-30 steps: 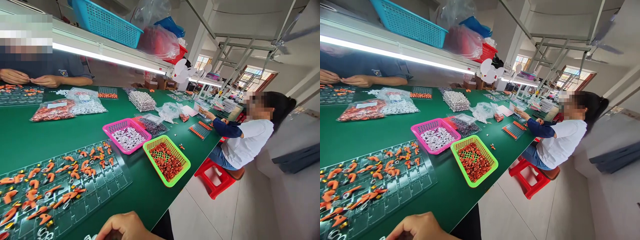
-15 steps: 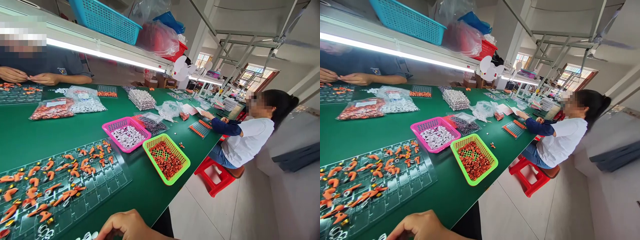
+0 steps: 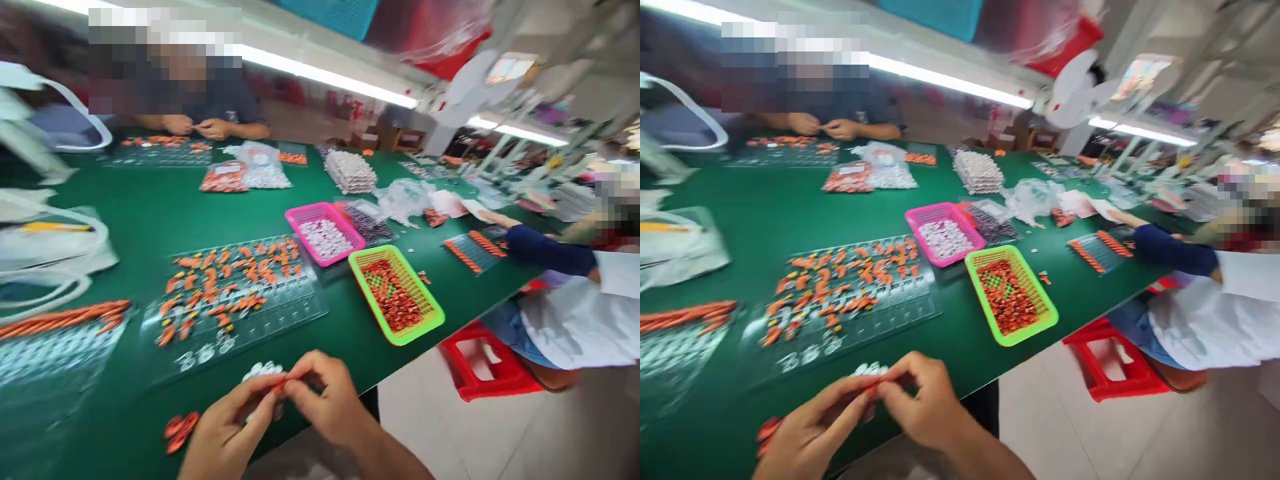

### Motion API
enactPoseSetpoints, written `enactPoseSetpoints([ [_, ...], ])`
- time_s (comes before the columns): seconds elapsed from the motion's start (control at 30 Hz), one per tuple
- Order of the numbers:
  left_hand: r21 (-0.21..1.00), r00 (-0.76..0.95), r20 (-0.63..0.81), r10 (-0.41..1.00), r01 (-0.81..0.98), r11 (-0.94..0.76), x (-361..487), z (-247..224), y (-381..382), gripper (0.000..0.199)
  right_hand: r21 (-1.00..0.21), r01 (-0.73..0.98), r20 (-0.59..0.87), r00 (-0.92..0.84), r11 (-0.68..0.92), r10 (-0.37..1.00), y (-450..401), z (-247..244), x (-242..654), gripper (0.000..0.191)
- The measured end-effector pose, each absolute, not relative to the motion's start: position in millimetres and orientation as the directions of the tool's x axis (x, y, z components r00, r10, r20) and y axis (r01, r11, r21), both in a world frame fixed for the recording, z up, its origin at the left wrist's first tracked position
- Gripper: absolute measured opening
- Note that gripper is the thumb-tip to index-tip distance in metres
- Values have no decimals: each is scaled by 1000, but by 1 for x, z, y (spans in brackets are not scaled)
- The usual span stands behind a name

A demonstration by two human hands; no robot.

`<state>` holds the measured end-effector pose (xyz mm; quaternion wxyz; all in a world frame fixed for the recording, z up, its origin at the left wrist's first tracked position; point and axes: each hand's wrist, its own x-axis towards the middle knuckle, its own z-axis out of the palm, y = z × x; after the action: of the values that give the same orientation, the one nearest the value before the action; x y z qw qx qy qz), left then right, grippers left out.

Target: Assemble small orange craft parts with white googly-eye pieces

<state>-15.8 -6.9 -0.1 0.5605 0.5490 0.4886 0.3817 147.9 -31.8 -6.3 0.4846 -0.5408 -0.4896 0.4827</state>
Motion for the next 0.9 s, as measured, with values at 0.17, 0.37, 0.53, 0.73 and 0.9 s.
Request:
enactPoseSetpoints([
  [0.17,942,235,-294,926,-95,323,-7,12,1,16,-997,69,-29,-35,-26,999,-28,-13,156,16],
  [0.37,865,178,-390,903,-266,426,-10,5,2,14,-978,178,114,14,110,993,-40,-17,157,13],
  [0.53,857,151,-392,907,-300,420,-9,4,3,10,-956,204,211,-27,212,977,-53,-21,146,16],
  [0.73,912,93,-306,947,-257,320,-2,6,-1,7,-996,85,-10,27,-12,1000,-55,-31,136,17],
  [0.9,986,15,-55,998,-158,56,-1,1,-7,14,-886,-370,-256,-107,-277,961,-42,-31,134,44],
])
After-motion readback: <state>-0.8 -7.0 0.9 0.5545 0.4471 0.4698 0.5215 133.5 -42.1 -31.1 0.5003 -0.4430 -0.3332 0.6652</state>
